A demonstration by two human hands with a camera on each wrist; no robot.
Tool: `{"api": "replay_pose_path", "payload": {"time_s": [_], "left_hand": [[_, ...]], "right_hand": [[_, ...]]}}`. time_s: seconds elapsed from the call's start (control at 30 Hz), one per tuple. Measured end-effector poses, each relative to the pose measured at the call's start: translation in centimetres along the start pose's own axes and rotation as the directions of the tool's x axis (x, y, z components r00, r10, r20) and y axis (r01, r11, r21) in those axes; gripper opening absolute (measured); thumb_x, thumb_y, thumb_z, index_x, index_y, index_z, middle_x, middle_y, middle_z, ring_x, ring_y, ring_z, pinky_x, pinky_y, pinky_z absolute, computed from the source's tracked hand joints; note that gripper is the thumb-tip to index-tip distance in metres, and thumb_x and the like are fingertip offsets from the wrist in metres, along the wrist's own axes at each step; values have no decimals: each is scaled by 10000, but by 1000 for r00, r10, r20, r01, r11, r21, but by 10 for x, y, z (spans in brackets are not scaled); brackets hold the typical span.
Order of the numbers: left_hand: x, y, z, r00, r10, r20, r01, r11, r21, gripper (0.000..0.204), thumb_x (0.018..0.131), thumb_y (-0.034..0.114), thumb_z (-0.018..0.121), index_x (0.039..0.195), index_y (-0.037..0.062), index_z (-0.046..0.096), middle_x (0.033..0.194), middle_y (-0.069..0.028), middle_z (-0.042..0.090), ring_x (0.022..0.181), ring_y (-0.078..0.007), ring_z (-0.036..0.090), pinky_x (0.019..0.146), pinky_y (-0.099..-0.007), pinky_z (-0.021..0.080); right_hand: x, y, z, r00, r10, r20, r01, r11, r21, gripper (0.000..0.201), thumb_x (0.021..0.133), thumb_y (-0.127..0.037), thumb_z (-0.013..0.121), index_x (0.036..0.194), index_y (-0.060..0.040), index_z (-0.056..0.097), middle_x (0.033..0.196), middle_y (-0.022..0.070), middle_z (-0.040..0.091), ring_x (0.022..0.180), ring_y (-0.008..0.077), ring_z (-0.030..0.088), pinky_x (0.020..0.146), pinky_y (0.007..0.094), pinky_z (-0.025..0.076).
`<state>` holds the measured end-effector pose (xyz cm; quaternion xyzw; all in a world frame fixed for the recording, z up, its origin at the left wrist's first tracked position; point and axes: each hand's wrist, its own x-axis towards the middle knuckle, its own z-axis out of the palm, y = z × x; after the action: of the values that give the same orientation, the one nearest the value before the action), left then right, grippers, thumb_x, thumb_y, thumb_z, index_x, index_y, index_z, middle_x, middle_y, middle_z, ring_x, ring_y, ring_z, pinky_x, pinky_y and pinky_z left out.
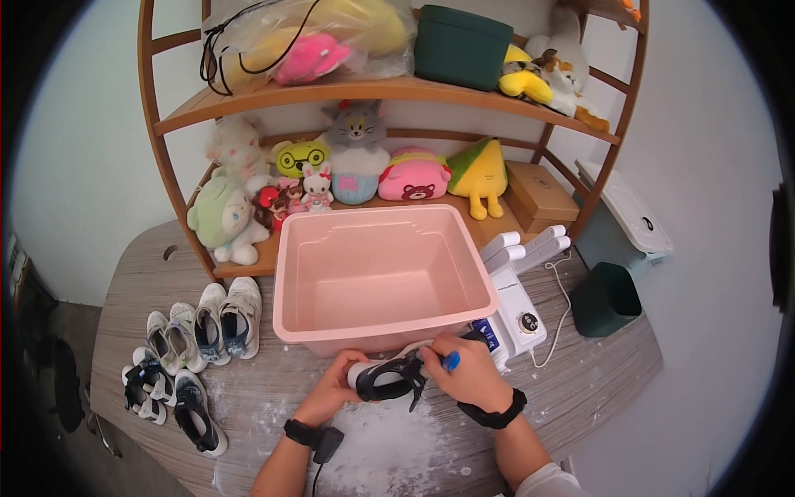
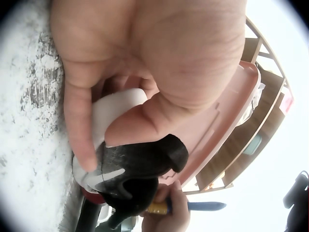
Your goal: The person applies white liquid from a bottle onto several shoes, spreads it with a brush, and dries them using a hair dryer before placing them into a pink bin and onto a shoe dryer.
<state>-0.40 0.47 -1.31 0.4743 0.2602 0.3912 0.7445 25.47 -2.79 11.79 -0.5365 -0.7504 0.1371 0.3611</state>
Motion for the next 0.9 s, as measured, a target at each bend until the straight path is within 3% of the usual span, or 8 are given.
{"api": "replay_pose_path", "payload": {"time_s": [0.13,0.2,0.23,0.33,0.4,0.6,0.8,0.9], "left_hand": [[-4,15,7,995,-96,23,97,991,-93,664,729,-177,666,1315,86,499,1317,-92,563,1158,-226,609,813,-395,627],[-5,12,3,993,-94,67,94,996,2,656,780,-186,615,1366,73,475,1292,-70,564,1143,-185,594,793,-357,612],[-5,11,2,993,-94,70,94,996,1,656,780,-186,615,1366,73,475,1292,-70,564,1143,-185,594,793,-357,612],[-6,11,4,993,-103,53,103,995,5,649,802,-136,682,1381,64,469,1300,-66,555,1128,-176,590,789,-341,607],[-9,17,11,995,-81,53,70,979,192,668,816,-46,779,1395,50,460,1340,-62,540,1165,-162,574,876,-318,579],[-8,14,15,998,-25,59,4,945,328,696,809,93,880,1388,30,499,1310,-55,590,1224,-149,543,1059,-311,459],[-7,2,9,999,3,-37,13,908,419,619,854,139,855,1367,23,528,1230,-52,619,1180,-149,540,1026,-319,471],[-10,8,15,989,-118,-93,136,964,228,580,893,129,813,1382,29,518,1250,-52,605,1176,-149,534,1045,-328,457]], "right_hand": [[-28,15,-26,996,37,-86,-41,998,-53,244,905,-219,753,771,-35,664,727,162,682,648,384,670,589,432,529],[-46,19,-47,960,227,-167,-250,958,-138,303,902,-306,769,801,-42,659,654,165,658,605,380,675,576,446,534],[-57,27,-55,959,227,-168,-251,958,-140,303,902,-306,769,801,-42,659,654,165,658,605,380,675,576,446,534],[-88,53,-75,940,283,-192,-338,859,-385,410,889,-440,773,852,-49,653,602,159,642,575,378,678,564,466,533],[-106,64,-84,926,354,-129,-367,768,-524,502,876,-540,756,880,-52,638,616,151,656,599,379,689,565,471,532],[-141,87,-89,839,544,5,-403,627,-666,456,819,-476,802,901,-58,638,772,138,708,741,386,716,684,504,550],[-148,98,-79,826,563,15,-403,610,-683,446,806,-417,809,1005,-45,664,997,162,666,849,414,692,753,510,558],[-148,97,-77,821,572,3,-428,618,-659,439,812,-402,806,1030,-48,666,1037,158,646,867,413,689,772,509,563]]}}
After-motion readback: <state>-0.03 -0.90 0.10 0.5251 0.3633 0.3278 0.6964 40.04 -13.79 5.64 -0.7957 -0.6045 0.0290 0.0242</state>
